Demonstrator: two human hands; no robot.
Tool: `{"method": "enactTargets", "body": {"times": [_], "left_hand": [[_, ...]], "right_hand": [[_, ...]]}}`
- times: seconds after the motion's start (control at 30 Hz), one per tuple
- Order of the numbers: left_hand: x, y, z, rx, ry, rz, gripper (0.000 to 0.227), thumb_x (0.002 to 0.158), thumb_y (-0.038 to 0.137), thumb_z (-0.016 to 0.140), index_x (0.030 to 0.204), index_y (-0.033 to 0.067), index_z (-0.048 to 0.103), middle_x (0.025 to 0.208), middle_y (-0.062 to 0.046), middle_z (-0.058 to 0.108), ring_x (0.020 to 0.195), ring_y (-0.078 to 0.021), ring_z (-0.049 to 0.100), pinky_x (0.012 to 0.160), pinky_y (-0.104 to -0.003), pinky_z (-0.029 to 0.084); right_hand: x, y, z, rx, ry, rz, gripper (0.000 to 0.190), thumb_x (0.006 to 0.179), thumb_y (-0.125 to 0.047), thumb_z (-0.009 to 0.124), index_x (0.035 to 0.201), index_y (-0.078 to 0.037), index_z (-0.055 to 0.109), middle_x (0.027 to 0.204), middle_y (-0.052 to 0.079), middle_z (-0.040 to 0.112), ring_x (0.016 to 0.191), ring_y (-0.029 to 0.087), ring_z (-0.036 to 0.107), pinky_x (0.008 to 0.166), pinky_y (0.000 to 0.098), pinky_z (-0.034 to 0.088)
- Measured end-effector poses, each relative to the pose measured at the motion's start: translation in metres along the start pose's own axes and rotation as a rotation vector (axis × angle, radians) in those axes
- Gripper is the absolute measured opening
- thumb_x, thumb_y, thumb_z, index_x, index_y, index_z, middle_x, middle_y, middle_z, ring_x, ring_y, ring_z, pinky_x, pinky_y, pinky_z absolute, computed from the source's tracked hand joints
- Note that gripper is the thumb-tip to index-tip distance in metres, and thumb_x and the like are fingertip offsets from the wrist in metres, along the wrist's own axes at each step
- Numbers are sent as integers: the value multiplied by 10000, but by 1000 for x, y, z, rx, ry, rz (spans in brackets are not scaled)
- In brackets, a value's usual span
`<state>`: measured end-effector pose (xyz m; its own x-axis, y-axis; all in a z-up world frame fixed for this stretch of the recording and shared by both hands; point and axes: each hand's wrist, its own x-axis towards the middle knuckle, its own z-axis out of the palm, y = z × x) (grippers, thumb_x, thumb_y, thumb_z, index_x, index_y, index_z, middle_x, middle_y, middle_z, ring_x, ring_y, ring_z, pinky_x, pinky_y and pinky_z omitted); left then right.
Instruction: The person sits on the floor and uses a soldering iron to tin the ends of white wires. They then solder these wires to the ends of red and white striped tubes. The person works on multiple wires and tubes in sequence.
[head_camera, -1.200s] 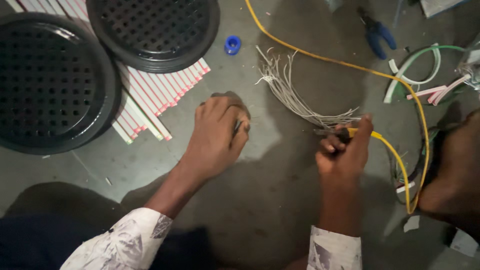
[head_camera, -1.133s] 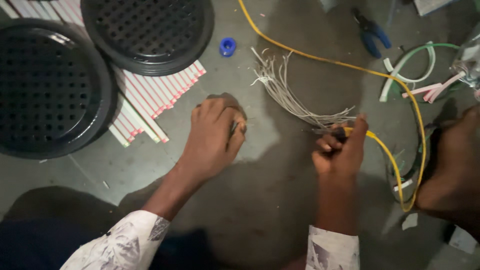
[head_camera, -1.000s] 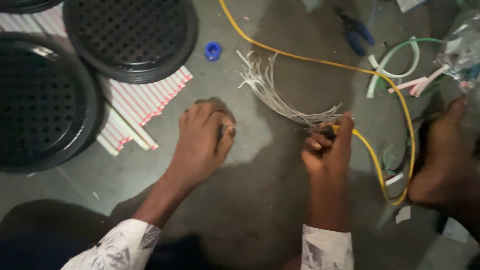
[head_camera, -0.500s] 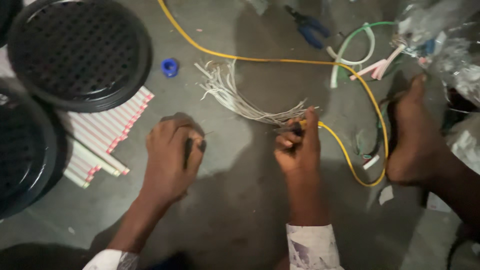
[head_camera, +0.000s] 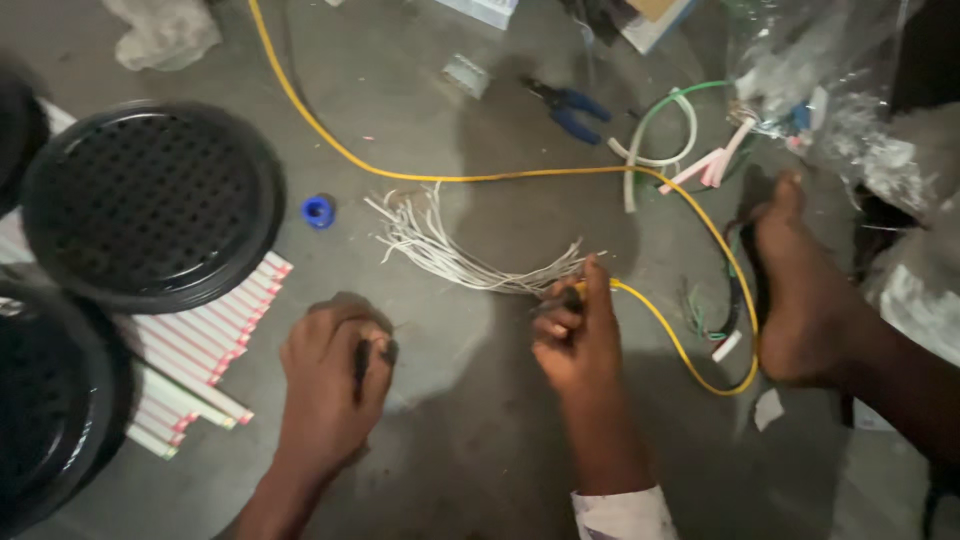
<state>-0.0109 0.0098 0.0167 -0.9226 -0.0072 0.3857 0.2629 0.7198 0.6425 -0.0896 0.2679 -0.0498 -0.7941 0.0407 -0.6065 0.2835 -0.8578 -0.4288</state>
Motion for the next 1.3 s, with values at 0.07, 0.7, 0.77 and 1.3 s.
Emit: {"method": "enactTargets", "body": {"times": [0.07, 0.7, 0.77, 1.3], "left_hand": [[-2, -2, 0, -1, -8, -21, 143, 855, 92, 685, 986, 91, 627, 1135, -94, 622, 1106, -334, 547, 959, -481, 375], [-3, 10, -16, -27, 116, 9, 257, 912, 67, 631, 1166, 37, 613, 1234, -139, 585, 1167, -352, 542, 964, -485, 401], [-3, 17, -20, -32, 111, -7, 244, 931, 59, 622, 1175, 40, 624, 1226, -132, 592, 1179, -345, 544, 996, -481, 403], [-9, 37, -12, -445, 113, -301, 353, 1035, 225, 616, 1314, 8, 619, 1192, -137, 662, 1035, -292, 654, 955, -410, 458]], "right_hand": [[3, -2, -3, 0, -6, -5, 256, 953, -363, 733, 839, -173, 605, 705, -20, 622, 454, 19, 454, 384, 185, 366], [-15, 23, 26, 28, -245, 53, 241, 1119, -282, 664, 1114, -42, 685, 1069, 104, 719, 927, 163, 673, 839, 289, 545], [-21, 30, 35, 6, -289, 63, 213, 1123, -256, 642, 1136, -49, 687, 1118, 116, 730, 984, 178, 691, 869, 308, 549], [-27, 52, 31, 93, -407, 172, 241, 1092, -280, 682, 1152, -49, 711, 1118, 104, 744, 1018, 193, 698, 881, 323, 532]]}}
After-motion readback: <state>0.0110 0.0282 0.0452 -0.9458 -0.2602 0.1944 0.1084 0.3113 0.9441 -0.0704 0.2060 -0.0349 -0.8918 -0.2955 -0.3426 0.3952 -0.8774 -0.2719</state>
